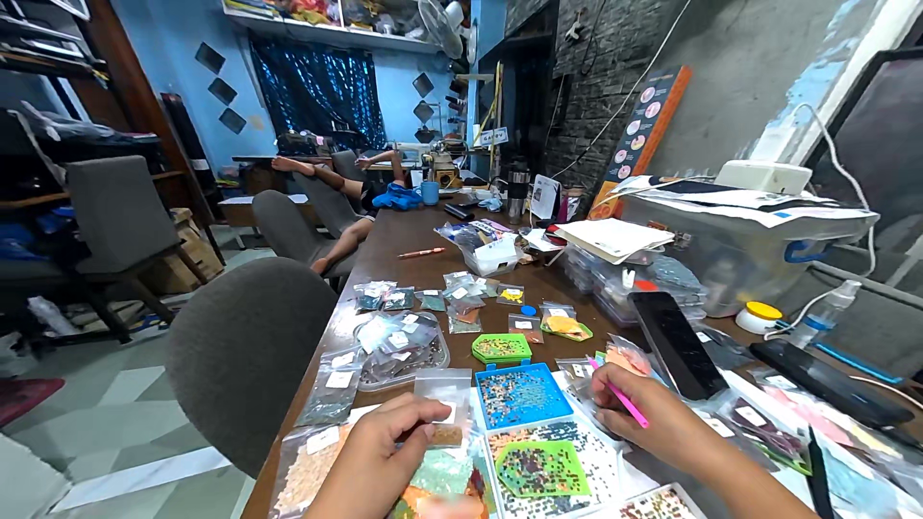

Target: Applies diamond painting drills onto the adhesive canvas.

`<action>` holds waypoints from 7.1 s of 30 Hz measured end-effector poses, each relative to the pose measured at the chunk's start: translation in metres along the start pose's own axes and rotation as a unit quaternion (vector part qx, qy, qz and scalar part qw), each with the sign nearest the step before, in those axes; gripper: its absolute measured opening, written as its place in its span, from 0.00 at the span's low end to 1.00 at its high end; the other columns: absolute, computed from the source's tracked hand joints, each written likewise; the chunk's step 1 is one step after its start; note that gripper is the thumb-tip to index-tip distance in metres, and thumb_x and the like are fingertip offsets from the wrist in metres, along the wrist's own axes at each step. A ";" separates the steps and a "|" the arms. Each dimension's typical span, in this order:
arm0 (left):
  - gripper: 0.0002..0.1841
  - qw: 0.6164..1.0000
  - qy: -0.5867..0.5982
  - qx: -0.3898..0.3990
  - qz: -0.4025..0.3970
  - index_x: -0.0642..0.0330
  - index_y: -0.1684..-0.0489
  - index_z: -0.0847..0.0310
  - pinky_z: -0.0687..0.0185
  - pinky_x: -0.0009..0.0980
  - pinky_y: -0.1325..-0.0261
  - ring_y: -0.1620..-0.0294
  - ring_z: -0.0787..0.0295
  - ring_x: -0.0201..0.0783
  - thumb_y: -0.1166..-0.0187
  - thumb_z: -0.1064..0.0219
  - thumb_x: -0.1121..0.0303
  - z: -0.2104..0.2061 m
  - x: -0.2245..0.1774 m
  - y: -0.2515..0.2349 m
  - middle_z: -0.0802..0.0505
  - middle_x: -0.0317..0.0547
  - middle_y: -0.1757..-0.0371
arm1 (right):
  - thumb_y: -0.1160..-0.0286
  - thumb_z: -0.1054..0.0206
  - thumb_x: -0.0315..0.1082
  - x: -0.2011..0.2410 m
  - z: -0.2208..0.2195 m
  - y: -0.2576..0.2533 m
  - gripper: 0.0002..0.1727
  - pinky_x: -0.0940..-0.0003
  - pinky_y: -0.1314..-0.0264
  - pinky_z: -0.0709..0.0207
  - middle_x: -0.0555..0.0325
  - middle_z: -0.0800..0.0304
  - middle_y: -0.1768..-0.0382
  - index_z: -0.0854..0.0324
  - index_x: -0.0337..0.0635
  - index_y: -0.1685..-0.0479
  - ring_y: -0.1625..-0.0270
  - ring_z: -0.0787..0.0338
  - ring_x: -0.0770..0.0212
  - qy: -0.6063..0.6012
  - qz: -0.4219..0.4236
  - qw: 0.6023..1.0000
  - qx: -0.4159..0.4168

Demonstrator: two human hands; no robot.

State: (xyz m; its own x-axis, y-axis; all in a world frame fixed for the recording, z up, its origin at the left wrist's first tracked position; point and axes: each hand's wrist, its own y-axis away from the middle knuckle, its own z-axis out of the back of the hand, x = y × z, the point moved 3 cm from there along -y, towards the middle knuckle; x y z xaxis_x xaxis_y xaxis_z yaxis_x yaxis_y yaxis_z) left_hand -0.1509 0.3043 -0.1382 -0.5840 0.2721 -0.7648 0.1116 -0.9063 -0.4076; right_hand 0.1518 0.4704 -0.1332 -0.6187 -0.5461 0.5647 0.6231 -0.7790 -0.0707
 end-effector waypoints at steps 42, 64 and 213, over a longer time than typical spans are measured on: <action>0.14 0.999 -0.014 0.038 0.006 0.67 0.46 0.09 0.17 0.22 0.46 0.51 0.12 0.28 0.22 0.39 0.79 0.003 -0.003 0.002 0.08 0.51 0.48 | 0.21 0.31 0.47 0.024 -0.003 -0.008 0.24 0.44 0.37 0.23 0.42 0.11 0.50 0.19 0.36 0.37 0.45 0.12 0.44 0.092 -0.091 0.992 -0.002; 0.13 0.999 -0.013 0.039 0.006 0.69 0.46 0.10 0.16 0.23 0.45 0.49 0.12 0.29 0.22 0.39 0.79 0.004 -0.008 0.001 0.08 0.53 0.47 | 0.27 0.30 0.26 0.003 0.020 -0.006 0.05 0.62 0.61 0.21 0.56 0.16 0.70 0.18 0.40 0.56 0.67 0.16 0.62 -0.041 -0.089 0.978 -0.183; 0.22 0.987 0.115 0.065 0.093 0.69 0.29 0.21 0.17 0.23 0.50 0.55 0.14 0.25 0.24 0.35 0.79 -0.029 -0.045 0.011 0.10 0.48 0.41 | 0.08 0.48 0.45 0.057 -0.003 0.014 0.16 0.87 0.70 0.22 0.78 0.15 0.74 0.21 0.51 0.64 0.73 0.17 0.84 -0.298 0.182 0.927 -0.137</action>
State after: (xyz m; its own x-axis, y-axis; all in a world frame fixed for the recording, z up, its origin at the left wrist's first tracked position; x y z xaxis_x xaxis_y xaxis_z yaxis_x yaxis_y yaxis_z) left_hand -0.1000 0.2917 -0.1223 -0.3628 0.1496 -0.9198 0.0871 -0.9773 -0.1933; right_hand 0.1238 0.4271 -0.1048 0.0349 -0.5846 0.8106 0.5438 -0.6694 -0.5061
